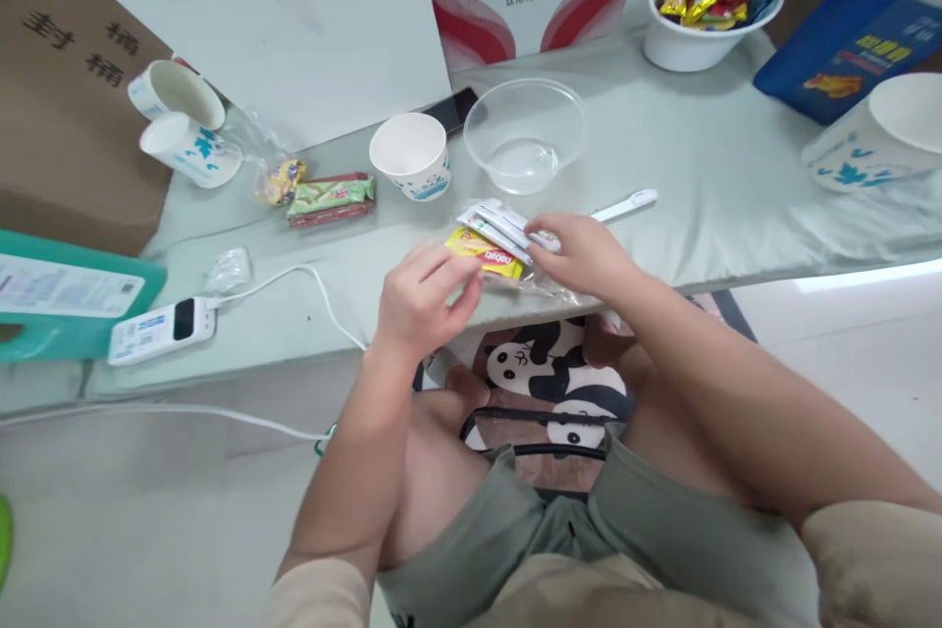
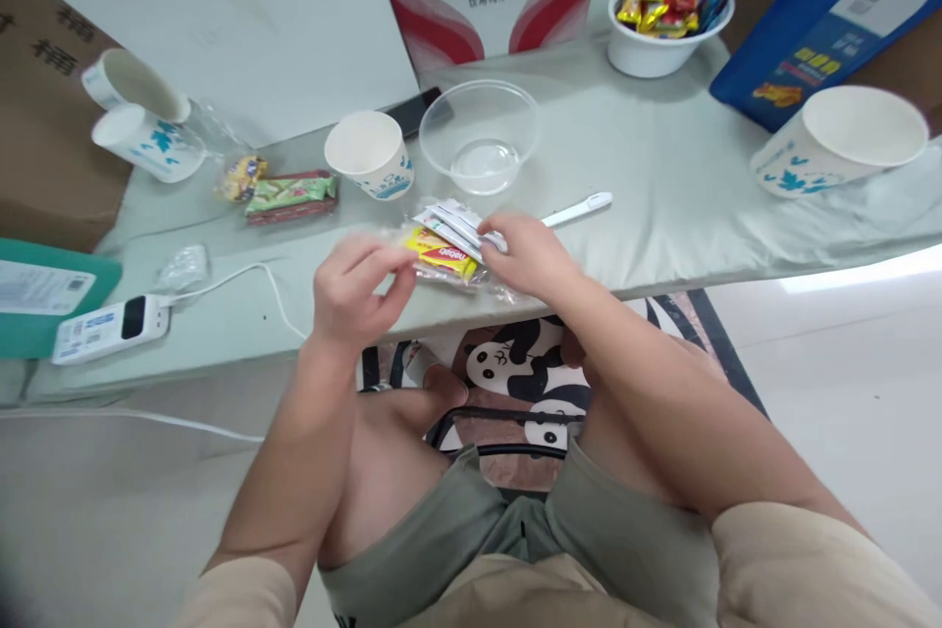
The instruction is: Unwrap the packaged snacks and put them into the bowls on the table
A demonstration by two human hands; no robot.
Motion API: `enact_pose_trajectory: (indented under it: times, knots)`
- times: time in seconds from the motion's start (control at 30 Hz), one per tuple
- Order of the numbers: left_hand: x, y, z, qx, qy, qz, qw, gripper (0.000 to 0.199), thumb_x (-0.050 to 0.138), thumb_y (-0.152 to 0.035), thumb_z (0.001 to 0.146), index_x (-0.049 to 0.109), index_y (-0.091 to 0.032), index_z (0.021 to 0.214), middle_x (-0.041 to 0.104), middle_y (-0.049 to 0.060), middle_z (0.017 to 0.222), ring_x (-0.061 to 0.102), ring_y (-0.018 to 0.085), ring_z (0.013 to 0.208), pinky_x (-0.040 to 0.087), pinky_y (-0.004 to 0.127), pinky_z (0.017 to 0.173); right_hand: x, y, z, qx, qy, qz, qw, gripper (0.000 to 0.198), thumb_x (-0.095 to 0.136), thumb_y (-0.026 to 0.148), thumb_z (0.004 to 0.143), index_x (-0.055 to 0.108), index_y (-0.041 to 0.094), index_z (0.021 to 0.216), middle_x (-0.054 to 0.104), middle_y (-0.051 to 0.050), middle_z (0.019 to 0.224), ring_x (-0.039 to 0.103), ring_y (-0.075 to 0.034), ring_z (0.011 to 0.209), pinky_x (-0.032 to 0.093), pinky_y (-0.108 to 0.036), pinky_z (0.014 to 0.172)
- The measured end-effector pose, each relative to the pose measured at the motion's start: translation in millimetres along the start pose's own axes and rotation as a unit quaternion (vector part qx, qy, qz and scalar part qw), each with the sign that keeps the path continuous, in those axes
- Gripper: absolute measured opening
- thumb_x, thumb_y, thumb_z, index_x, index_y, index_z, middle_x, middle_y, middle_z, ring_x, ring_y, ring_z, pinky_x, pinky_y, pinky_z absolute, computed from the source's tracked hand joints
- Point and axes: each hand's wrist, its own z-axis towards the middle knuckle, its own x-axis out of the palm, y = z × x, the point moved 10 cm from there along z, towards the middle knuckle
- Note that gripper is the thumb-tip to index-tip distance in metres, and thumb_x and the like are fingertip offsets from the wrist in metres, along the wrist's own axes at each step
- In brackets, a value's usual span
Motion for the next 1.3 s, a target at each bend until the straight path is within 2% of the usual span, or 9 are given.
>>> enact_pose_trajectory:
  times: [0.17, 0.27, 0.4, 0.57, 0.67, 0.77, 0.97, 1.1, 1.3]
  knots:
    - [20.9, 39.4, -46.4, -0.155, 0.167, 0.035, 0.973, 0.018, 0.066, -0.042, 0.086, 0.070, -0.030, 0.099, 0.069, -0.002, 0.065, 0.058, 0.019, 0.054, 0.042, 0.032, 0.055, 1.5, 25.1, 0.0, -0.064, -0.045, -0.109, 0.991, 0.030, 0.061, 0.040, 0.090, 0.073, 0.022, 0.111, 0.071, -0.014, 0.110, 0.065, -0.033, 0.102, 0.052, -0.045, 0.085]
    - [5.5, 83.1, -57.1, -0.272, 0.081, 0.103, 0.953, 0.017, 0.068, -0.042, 0.086, 0.067, -0.027, 0.077, 0.060, -0.002, 0.052, 0.048, 0.018, 0.045, 0.034, 0.032, 0.051, 19.6, 47.4, -0.9, -0.117, -0.039, -0.124, 0.985, 0.043, 0.067, 0.045, 0.088, 0.068, 0.021, 0.124, 0.065, -0.017, 0.131, 0.059, -0.037, 0.118, 0.048, -0.051, 0.099]
    - [-4.1, 118.7, -58.6, -0.332, -0.070, 0.095, 0.936, 0.031, 0.081, -0.047, 0.071, 0.068, -0.025, 0.088, 0.068, 0.004, 0.076, 0.060, 0.021, 0.066, 0.045, 0.034, 0.062, 56.2, 47.5, 6.5, -0.079, 0.011, -0.146, 0.986, 0.074, 0.079, 0.052, 0.077, 0.055, 0.026, 0.142, 0.043, -0.018, 0.159, 0.042, -0.047, 0.143, 0.038, -0.063, 0.110]
    - [51.1, 130.3, -62.1, -0.396, 0.096, -0.086, 0.909, 0.026, 0.073, -0.041, 0.076, 0.060, -0.022, 0.066, 0.065, 0.006, 0.078, 0.063, 0.022, 0.076, 0.053, 0.037, 0.071, 66.1, 41.3, 12.8, -0.056, 0.015, -0.138, 0.989, 0.076, 0.079, 0.044, 0.075, 0.052, 0.027, 0.144, 0.035, -0.019, 0.165, 0.032, -0.050, 0.150, 0.032, -0.069, 0.113]
    - [59.7, 119.7, -58.0, -0.407, 0.075, -0.318, 0.853, 0.025, 0.064, -0.041, 0.084, 0.057, -0.021, 0.072, 0.073, 0.007, 0.094, 0.069, 0.021, 0.088, 0.057, 0.036, 0.076, 59.6, 43.8, 11.0, -0.072, 0.022, -0.124, 0.989, 0.068, 0.074, 0.042, 0.077, 0.056, 0.022, 0.140, 0.038, -0.023, 0.162, 0.037, -0.048, 0.147, 0.036, -0.066, 0.112]
    - [66.2, 108.7, -54.2, -0.424, 0.061, -0.504, 0.750, 0.020, 0.063, -0.040, 0.084, 0.056, -0.022, 0.078, 0.075, 0.008, 0.112, 0.072, 0.024, 0.101, 0.061, 0.041, 0.081, 51.7, 47.8, 6.5, -0.089, 0.013, -0.095, 0.991, 0.065, 0.067, 0.039, 0.080, 0.055, 0.021, 0.141, 0.043, -0.024, 0.157, 0.047, -0.043, 0.140, 0.041, -0.061, 0.110]
    - [74.4, 88.1, -52.6, -0.465, 0.032, -0.666, 0.582, 0.011, 0.068, -0.026, 0.076, 0.059, -0.020, 0.076, 0.074, 0.004, 0.124, 0.070, 0.031, 0.113, 0.062, 0.049, 0.092, 55.5, 40.6, 5.5, -0.089, 0.010, -0.081, 0.993, 0.079, 0.075, 0.037, 0.069, 0.048, 0.029, 0.143, 0.037, -0.019, 0.161, 0.033, -0.048, 0.149, 0.033, -0.071, 0.111]
    - [71.6, 83.7, -49.3, -0.456, 0.015, -0.715, 0.530, 0.010, 0.064, -0.023, 0.076, 0.057, -0.019, 0.071, 0.073, 0.003, 0.126, 0.069, 0.033, 0.118, 0.059, 0.055, 0.097, 50.6, 30.7, 11.6, -0.085, 0.027, 0.017, 0.996, 0.081, 0.070, 0.033, 0.069, 0.044, 0.027, 0.146, 0.049, -0.018, 0.147, 0.044, -0.043, 0.141, 0.042, -0.064, 0.108]
    - [74.4, 103.4, -59.8, -0.523, -0.015, -0.674, 0.522, 0.014, 0.065, -0.022, 0.071, 0.052, -0.019, 0.068, 0.075, 0.006, 0.118, 0.070, 0.036, 0.114, 0.061, 0.055, 0.091, 30.9, 10.5, 17.1, -0.012, 0.025, 0.100, 0.995, 0.056, 0.056, 0.032, 0.077, 0.054, 0.024, 0.133, 0.068, -0.013, 0.118, 0.064, -0.037, 0.108, 0.053, -0.058, 0.092]
